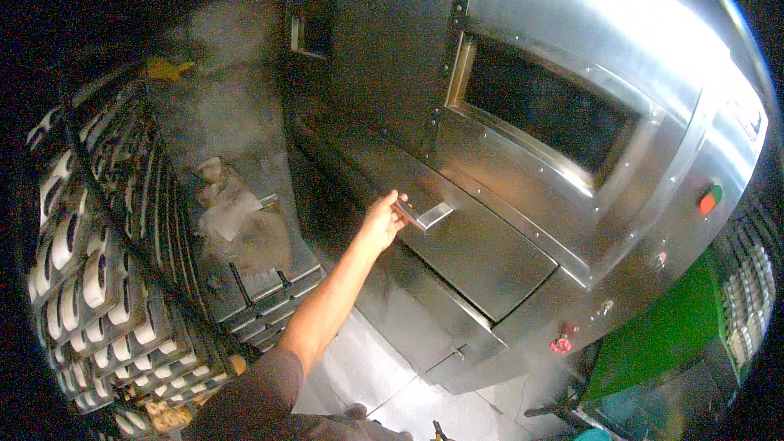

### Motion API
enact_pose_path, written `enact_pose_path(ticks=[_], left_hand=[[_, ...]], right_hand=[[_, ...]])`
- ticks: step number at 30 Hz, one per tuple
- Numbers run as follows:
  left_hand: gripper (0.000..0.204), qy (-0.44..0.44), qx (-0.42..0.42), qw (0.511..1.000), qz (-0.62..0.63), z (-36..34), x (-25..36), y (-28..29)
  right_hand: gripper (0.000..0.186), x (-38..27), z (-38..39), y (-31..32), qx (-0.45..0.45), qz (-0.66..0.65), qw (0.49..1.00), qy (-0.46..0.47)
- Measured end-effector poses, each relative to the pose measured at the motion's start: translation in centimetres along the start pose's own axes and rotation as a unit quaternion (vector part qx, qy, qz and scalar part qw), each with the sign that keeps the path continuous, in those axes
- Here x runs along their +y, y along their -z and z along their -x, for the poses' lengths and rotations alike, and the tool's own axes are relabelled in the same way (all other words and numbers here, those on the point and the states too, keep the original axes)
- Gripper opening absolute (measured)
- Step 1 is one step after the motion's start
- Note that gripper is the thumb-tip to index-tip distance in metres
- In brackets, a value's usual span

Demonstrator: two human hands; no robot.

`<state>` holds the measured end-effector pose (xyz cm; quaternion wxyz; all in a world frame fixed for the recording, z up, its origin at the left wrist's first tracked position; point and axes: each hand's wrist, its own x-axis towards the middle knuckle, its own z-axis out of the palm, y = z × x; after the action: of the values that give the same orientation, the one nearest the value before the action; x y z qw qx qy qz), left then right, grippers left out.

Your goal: The person retrieves pliers from a refrigerator, walks to a commercial oven, and uses the pliers to tighten a screw or bolt on the oven's control panel.

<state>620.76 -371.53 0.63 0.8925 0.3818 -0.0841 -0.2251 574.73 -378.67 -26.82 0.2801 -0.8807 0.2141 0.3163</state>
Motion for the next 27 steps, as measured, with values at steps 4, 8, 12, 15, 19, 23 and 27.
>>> enact_pose_path(ticks=[4, 8, 12, 15, 19, 23, 27], left_hand=[[0.013, -0.032, 0.024, 0.989, 0.145, -2.1, 0.3, -0.2], [0.015, -0.034, -0.008, 0.992, 0.121, -1.8, 0.1, 0.4], [0.014, 0.005, -0.023, 0.995, 0.094, -1.7, 0.9, 0.2], [0.018, 0.02, -0.019, 0.998, 0.065, -1.2, 0.7, -0.7], [0.02, 0.019, -0.06, 0.994, 0.09, -2.7, 0.9, 1.1], [0.023, 0.002, -0.021, 0.998, 0.055, -2.6, 0.7, 0.8], [0.011, -0.038, -0.052, 0.987, 0.148, -0.5, -0.5, 0.9]], right_hand=[[0.049, -0.4, 0.1, -0.1, -0.006, -0.01, 1.0, -0.011], [0.05, -0.3, 0.3, -0.7, -0.021, -0.021, 0.999, -0.026], [0.051, 0.2, 0.4, -1.4, -0.036, -0.023, 0.998, -0.039], [0.051, 1.2, 1.5, -2.6, -0.042, -0.026, 0.998, -0.045], [0.052, 3.6, 3.7, -5.4, -0.048, -0.006, 0.999, -0.006], [0.046, -0.2, 6.5, -4.4, -0.054, -0.041, 0.997, -0.044], [0.055, 2.2, 7.2, -8.5, 0.007, -0.021, 0.999, -0.04]])
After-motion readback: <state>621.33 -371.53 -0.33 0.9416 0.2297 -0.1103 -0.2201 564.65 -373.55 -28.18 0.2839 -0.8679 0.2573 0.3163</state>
